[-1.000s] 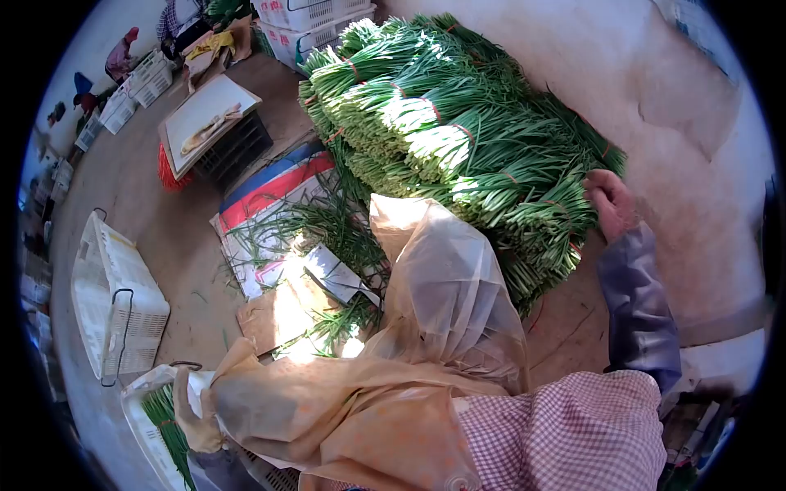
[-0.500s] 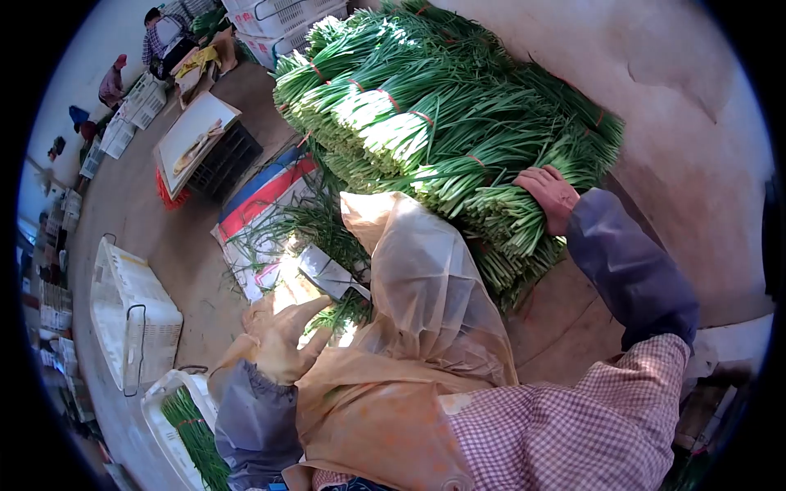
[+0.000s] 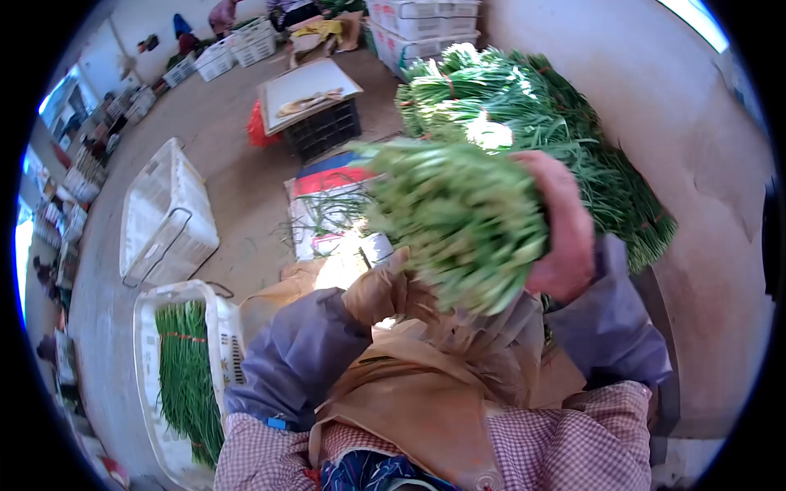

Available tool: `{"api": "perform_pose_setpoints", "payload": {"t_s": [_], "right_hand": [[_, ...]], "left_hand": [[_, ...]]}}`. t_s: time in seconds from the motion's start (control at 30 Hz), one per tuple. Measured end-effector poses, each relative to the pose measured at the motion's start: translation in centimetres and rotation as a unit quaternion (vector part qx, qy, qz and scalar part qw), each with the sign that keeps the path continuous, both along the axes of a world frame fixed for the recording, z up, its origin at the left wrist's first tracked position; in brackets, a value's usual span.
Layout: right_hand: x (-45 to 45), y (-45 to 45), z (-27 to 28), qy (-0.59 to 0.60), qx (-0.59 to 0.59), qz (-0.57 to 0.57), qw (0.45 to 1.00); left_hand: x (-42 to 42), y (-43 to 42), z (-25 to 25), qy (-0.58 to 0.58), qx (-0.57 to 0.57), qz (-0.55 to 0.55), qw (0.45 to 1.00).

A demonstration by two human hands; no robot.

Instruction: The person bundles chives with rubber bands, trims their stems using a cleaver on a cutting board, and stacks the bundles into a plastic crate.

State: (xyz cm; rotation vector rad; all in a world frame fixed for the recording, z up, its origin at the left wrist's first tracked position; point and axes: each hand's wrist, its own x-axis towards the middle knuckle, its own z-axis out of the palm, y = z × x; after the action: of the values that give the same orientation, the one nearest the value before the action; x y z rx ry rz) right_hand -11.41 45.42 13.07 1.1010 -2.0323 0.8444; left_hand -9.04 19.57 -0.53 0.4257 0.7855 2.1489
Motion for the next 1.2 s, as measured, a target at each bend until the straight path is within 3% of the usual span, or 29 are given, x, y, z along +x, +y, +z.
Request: {"api": "perform_pose_setpoints", "payload": {"t_s": [0.07, 0.13, 0.2, 0.27, 0.37, 0.43, 0.5, 0.57, 0.63, 0.73, 0.87, 1.0, 1.1, 1.2], "right_hand": [[-0.2, -6.2, -1.6, 0.085, 0.051, 0.055, 0.994], [0.7, -11.8, -4.7, 0.130, 0.059, 0.114, 0.983], [2.0, -17.2, -7.6, 0.174, 0.014, 0.155, 0.972], [4.2, -22.6, -11.2, 0.166, -0.040, 0.201, 0.965], [9.1, -28.5, -15.4, 0.117, -0.064, 0.278, 0.951], [12.3, -30.5, -17.1, 0.070, -0.002, 0.353, 0.933], [14.3, -31.9, -20.0, 0.113, 0.034, 0.419, 0.900], [14.9, -31.8, -21.9, 0.103, 0.051, 0.509, 0.853], [13.2, -31.2, -21.1, 0.130, 0.086, 0.501, 0.851], [11.1, -30.6, -21.6, 0.118, 0.077, 0.434, 0.890], [8.5, -30.6, -21.4, 0.039, 0.106, 0.342, 0.933], [9.1, -31.5, -21.2, 0.047, 0.101, 0.297, 0.948], [9.1, -31.7, -21.2, 0.044, 0.096, 0.302, 0.948], [8.8, -30.9, -21.5, 0.040, 0.090, 0.299, 0.949]], "left_hand": [[0.3, -2.8, 4.3, 0.132, -0.091, 0.191, 0.968], [1.9, -8.0, 5.9, 0.120, -0.105, 0.249, 0.955], [5.6, -15.0, 3.9, -0.051, -0.006, 0.184, 0.982], [11.0, -20.8, 3.4, -0.196, 0.026, 0.138, 0.970], [18.1, -24.5, 7.2, -0.301, -0.194, 0.182, 0.916], [21.3, -27.4, 4.4, -0.293, -0.253, 0.119, 0.914], [25.2, -28.8, 1.1, -0.268, -0.281, 0.095, 0.916], [27.5, -27.6, 1.2, -0.200, -0.337, 0.138, 0.910], [28.5, -27.3, -0.2, -0.087, -0.380, 0.126, 0.912], [28.6, -27.5, 0.6, -0.077, -0.445, 0.013, 0.892], [27.1, -27.7, 6.0, -0.083, -0.426, 0.074, 0.898], [24.9, -28.0, 8.8, 0.005, -0.603, 0.011, 0.798], [21.7, -25.8, 8.7, 0.040, -0.711, 0.117, 0.692], [19.9, -24.0, 3.9, 0.217, -0.748, 0.315, 0.543]]}}
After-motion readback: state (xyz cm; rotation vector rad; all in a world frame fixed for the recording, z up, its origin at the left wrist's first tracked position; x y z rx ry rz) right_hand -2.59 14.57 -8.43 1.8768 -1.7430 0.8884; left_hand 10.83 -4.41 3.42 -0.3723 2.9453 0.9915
